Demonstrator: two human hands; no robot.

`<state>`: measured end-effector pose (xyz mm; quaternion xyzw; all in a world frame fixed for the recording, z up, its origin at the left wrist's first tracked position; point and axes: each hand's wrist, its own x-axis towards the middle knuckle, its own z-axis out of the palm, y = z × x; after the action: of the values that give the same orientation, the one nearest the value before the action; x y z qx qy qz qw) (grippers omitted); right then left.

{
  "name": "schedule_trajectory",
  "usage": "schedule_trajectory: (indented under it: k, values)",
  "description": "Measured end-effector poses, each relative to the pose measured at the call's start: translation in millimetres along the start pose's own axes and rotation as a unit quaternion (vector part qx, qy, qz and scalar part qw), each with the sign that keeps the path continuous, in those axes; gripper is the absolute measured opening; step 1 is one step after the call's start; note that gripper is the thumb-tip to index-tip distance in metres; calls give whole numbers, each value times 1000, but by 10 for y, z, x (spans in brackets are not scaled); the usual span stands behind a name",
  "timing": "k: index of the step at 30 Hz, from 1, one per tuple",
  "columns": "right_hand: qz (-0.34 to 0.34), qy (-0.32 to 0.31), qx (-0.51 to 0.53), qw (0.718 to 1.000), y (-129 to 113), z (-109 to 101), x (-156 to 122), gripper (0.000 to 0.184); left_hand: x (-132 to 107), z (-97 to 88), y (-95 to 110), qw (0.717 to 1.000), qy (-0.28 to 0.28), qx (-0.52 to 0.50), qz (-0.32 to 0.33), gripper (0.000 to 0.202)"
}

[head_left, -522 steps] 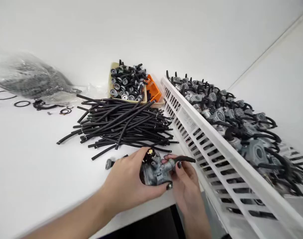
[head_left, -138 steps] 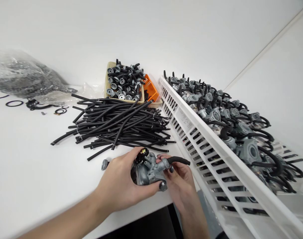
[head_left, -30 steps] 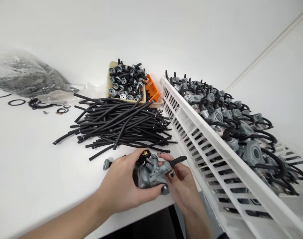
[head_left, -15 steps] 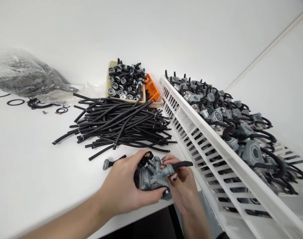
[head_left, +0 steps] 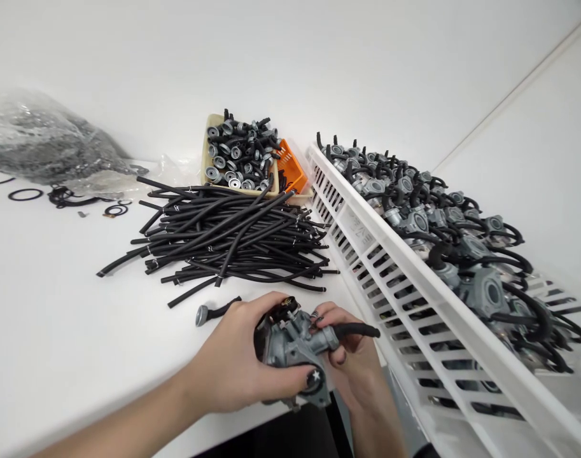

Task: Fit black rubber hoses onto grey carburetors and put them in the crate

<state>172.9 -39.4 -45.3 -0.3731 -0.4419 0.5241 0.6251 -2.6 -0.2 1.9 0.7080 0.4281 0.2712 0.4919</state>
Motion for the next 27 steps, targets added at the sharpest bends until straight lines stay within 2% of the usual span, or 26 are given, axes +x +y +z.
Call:
schedule_trajectory:
  k: [6,9,12,18,24,27]
  values:
    - [6,88,71,994,55,-10,-70,24,47,-1,-13,999,10,-42,12,31]
    - [-24,122,57,991,53,4,-66,18,40,15,-16,999,10,-45,13,33]
    - [-43,151,34,987,25,31,-43,24,24,37,-10,999,12,-43,16,35]
    - [7,138,78,987,-16,58,-14,33,33,39,1,1000,12,-22,15,37]
    - [-6,124,61,990,43,-3,-35,27,44,19,10,1000,5,-21,12,28]
    - [-8,147,52,988,79,-23,-33,31,47,-1,-11,999,19,-30,7,32]
